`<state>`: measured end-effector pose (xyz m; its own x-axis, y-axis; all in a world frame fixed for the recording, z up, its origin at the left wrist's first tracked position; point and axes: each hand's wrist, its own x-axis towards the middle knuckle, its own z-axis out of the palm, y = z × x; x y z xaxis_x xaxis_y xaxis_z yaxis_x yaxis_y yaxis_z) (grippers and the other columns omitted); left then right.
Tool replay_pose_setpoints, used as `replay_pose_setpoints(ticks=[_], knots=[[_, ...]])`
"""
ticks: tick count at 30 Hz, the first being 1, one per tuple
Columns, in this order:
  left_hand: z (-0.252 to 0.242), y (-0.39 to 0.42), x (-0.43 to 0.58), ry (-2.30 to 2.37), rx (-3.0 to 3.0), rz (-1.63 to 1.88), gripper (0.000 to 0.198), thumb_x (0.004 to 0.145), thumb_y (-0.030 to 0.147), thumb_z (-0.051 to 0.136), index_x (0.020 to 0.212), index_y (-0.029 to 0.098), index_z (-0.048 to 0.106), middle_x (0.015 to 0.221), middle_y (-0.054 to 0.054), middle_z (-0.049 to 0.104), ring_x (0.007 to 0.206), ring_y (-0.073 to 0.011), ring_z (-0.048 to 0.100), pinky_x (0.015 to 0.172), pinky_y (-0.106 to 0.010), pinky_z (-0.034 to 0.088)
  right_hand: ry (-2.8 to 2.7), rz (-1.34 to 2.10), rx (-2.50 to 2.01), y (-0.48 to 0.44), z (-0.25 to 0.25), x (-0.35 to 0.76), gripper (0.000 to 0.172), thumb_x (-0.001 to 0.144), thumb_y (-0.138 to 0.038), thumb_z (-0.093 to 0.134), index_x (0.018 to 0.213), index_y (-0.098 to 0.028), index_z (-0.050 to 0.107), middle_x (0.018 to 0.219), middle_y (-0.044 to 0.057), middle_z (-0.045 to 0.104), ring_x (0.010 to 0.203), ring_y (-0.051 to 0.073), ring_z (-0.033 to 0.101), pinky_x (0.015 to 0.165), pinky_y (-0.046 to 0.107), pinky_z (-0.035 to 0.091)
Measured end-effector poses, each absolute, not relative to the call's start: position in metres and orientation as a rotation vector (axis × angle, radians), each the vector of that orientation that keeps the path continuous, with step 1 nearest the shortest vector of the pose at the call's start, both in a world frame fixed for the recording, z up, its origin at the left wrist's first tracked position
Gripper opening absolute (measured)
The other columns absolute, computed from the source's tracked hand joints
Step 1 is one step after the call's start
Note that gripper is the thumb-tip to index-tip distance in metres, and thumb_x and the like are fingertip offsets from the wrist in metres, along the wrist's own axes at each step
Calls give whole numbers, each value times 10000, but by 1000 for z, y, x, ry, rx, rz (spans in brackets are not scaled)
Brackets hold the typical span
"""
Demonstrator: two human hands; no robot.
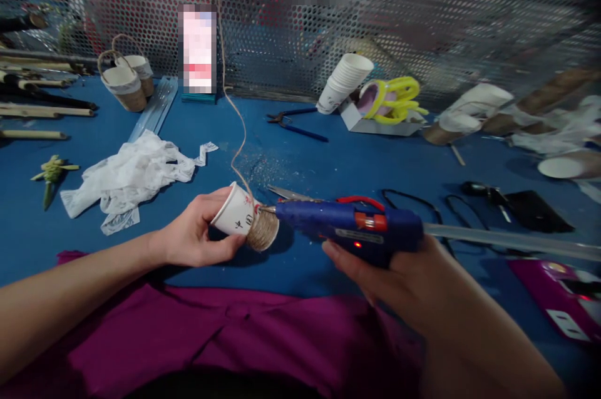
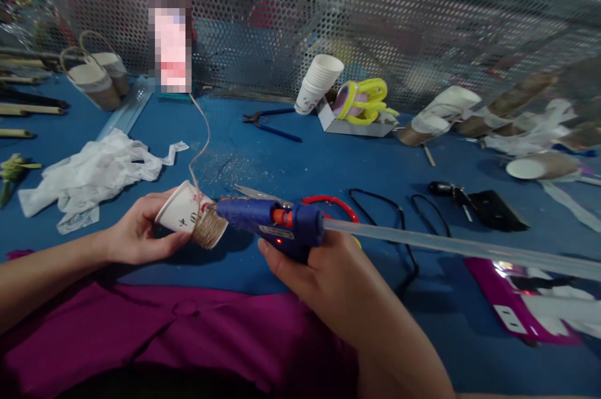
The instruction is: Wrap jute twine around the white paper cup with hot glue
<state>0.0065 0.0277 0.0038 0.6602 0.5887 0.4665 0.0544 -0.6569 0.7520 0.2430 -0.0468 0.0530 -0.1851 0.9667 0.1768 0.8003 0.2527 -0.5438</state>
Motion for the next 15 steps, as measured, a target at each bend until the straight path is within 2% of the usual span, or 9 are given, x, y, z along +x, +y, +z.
replay_pose_setpoints(ticks=[4,11,15], knots=[[3,27,6,485,2148,950,61,711,106,563,708,131,619,763,-74,678,772,-164,607,763,-301,481,-2051,500,-1581,-47,51,243,300,802,-285,513,514,-209,551,488,-7,576,448,122,544,433,229,444],[3,28,7,529,2148,950,62,718,120,559,684,127,610,727,-68,676,719,-157,598,715,-284,484,-2034,531,-1577,-50,53,244,265,779,-291,537,523,-226,523,394,-33,466,469,145,551,407,227,426],[5,27,7,531,2133,941,56,716,122,558,699,131,610,753,-73,682,757,-167,610,732,-288,487,-2040,549,-1565,-49,54,243,261,787,-289,518,534,-230,539,413,-24,498,474,146,552,412,232,436]])
